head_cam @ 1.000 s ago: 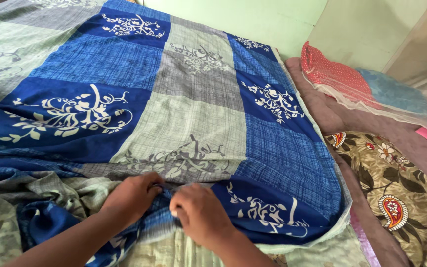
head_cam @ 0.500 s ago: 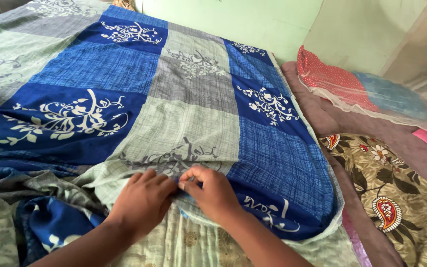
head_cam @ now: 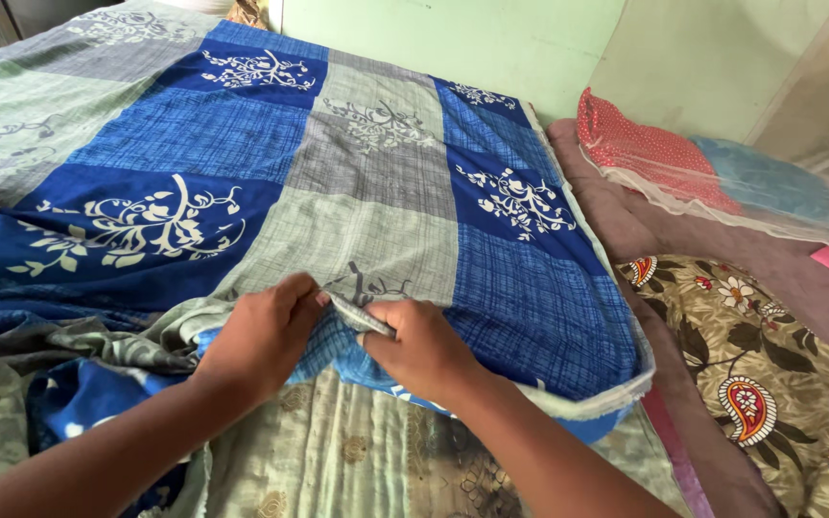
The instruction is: The person folds a large blue and grey patterned bed sheet on a bed. They smooth the fabric with their hands, fold the sheet in half, and then roll it into a compact bundle.
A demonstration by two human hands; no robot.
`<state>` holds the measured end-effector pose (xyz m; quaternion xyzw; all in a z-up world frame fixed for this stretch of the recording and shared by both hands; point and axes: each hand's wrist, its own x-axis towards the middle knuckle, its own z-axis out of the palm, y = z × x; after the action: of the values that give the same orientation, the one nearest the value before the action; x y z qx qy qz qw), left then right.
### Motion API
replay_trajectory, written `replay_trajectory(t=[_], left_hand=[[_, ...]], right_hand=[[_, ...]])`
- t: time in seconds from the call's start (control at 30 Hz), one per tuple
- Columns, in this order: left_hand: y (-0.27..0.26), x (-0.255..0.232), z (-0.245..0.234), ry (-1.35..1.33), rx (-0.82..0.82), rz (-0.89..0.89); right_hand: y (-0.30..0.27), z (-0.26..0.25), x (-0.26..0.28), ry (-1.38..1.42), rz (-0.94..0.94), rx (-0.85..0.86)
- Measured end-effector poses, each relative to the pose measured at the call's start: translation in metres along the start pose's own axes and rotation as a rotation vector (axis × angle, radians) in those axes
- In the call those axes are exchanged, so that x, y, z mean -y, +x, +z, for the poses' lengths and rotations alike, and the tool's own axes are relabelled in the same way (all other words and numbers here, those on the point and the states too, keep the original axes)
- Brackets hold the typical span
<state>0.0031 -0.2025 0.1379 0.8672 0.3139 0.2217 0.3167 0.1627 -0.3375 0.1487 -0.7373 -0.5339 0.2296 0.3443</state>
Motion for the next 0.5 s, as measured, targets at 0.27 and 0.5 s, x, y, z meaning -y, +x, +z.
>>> replay_trajectory(t=[0.27, 0.5], left_hand=[[-0.021, -0.001, 0.019, 0.15, 0.593, -0.415], [-0.048, 0.021, 0.034, 0.63, 0.363, 0.296]], right_hand=[[0.012, -0.011, -0.032, 0.339, 0.058, 0.216], [0.0, -0.016, -0.031, 0.043, 0.322, 0.36]])
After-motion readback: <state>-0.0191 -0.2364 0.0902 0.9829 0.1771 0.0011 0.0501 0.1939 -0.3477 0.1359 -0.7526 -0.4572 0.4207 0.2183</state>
